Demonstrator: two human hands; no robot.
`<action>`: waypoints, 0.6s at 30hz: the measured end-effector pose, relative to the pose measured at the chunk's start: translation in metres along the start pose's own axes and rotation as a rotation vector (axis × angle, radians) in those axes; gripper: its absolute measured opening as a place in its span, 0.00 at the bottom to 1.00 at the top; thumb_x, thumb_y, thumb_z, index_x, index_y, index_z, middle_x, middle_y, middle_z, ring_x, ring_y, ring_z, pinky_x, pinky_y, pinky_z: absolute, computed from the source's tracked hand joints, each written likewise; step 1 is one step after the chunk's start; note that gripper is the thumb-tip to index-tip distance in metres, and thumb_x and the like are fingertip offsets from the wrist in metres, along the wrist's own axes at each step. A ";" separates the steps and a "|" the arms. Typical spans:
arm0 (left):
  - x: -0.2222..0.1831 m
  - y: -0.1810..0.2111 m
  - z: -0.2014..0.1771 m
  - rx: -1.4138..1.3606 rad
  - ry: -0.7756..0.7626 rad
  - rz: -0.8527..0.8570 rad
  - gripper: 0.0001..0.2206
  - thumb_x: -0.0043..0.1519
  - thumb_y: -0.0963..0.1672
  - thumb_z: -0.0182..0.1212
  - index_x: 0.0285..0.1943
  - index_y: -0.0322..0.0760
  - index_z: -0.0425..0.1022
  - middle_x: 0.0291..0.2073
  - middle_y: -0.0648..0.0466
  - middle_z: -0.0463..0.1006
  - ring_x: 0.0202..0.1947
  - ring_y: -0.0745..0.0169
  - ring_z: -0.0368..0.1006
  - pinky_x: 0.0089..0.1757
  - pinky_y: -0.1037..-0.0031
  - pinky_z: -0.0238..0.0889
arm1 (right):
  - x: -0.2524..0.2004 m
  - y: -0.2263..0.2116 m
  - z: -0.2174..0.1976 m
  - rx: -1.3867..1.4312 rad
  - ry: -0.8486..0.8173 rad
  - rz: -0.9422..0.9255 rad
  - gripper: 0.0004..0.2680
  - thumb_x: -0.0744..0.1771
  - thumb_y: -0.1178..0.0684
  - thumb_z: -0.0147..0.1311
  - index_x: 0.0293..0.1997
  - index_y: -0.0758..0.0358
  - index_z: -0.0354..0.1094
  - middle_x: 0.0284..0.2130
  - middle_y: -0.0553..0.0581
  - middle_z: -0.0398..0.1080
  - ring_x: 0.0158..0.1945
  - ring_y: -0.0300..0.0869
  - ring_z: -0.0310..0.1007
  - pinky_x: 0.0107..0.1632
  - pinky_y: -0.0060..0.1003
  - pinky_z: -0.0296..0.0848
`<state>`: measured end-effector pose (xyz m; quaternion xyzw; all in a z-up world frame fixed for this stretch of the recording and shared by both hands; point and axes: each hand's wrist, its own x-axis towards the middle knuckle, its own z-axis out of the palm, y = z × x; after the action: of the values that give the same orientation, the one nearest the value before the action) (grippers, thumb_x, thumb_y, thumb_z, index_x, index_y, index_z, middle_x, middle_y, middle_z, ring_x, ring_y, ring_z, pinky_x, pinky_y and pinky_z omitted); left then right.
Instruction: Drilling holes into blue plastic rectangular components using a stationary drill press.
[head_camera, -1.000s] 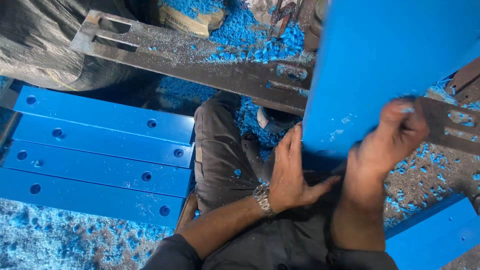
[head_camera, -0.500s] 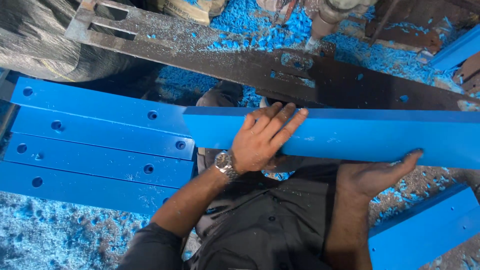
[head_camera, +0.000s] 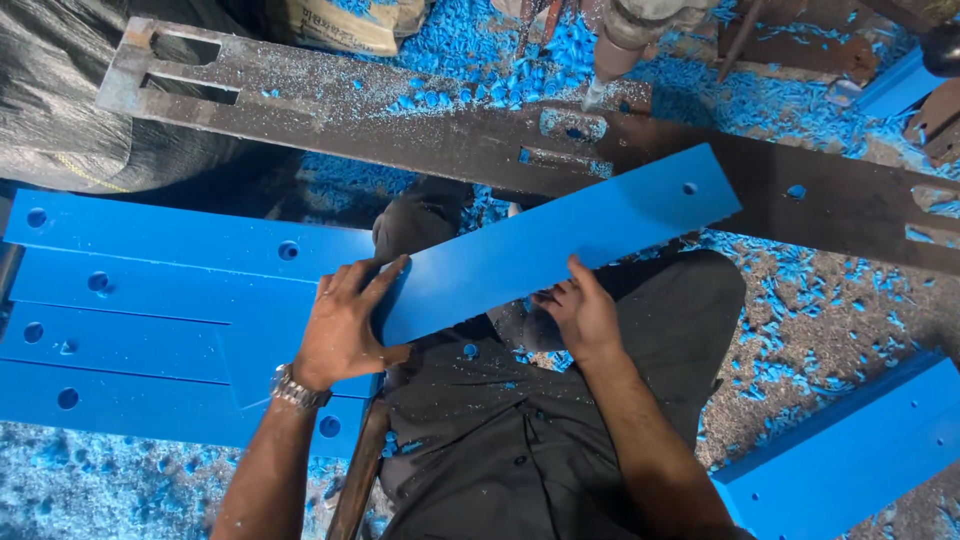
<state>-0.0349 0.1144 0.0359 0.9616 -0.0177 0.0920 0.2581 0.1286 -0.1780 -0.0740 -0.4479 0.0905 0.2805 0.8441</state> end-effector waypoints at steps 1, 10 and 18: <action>-0.003 -0.004 -0.004 0.036 -0.007 -0.046 0.52 0.29 0.49 0.79 0.71 0.43 0.64 0.58 0.42 0.70 0.56 0.39 0.66 0.55 0.51 0.57 | 0.007 0.006 0.003 -0.003 -0.045 0.040 0.15 0.69 0.42 0.51 0.56 0.60 0.65 0.49 0.56 0.71 0.53 0.47 0.69 0.54 0.50 0.67; -0.001 -0.024 -0.006 0.128 -0.036 -0.185 0.51 0.29 0.49 0.79 0.71 0.53 0.66 0.61 0.43 0.69 0.57 0.40 0.66 0.56 0.50 0.57 | 0.024 -0.032 0.021 -0.629 -0.275 0.217 0.17 0.70 0.40 0.47 0.51 0.66 0.72 0.39 0.62 0.78 0.41 0.46 0.77 0.45 0.40 0.73; 0.027 0.007 0.027 0.151 0.052 -0.154 0.46 0.34 0.52 0.79 0.69 0.53 0.68 0.62 0.40 0.67 0.60 0.37 0.63 0.56 0.48 0.55 | 0.051 -0.142 -0.045 -0.830 0.058 -0.288 0.13 0.71 0.45 0.54 0.46 0.68 0.74 0.33 0.60 0.77 0.34 0.41 0.76 0.39 0.35 0.74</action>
<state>-0.0041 0.0950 0.0220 0.9741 0.0701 0.0982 0.1913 0.2543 -0.2569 -0.0208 -0.7646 -0.0697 0.1597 0.6204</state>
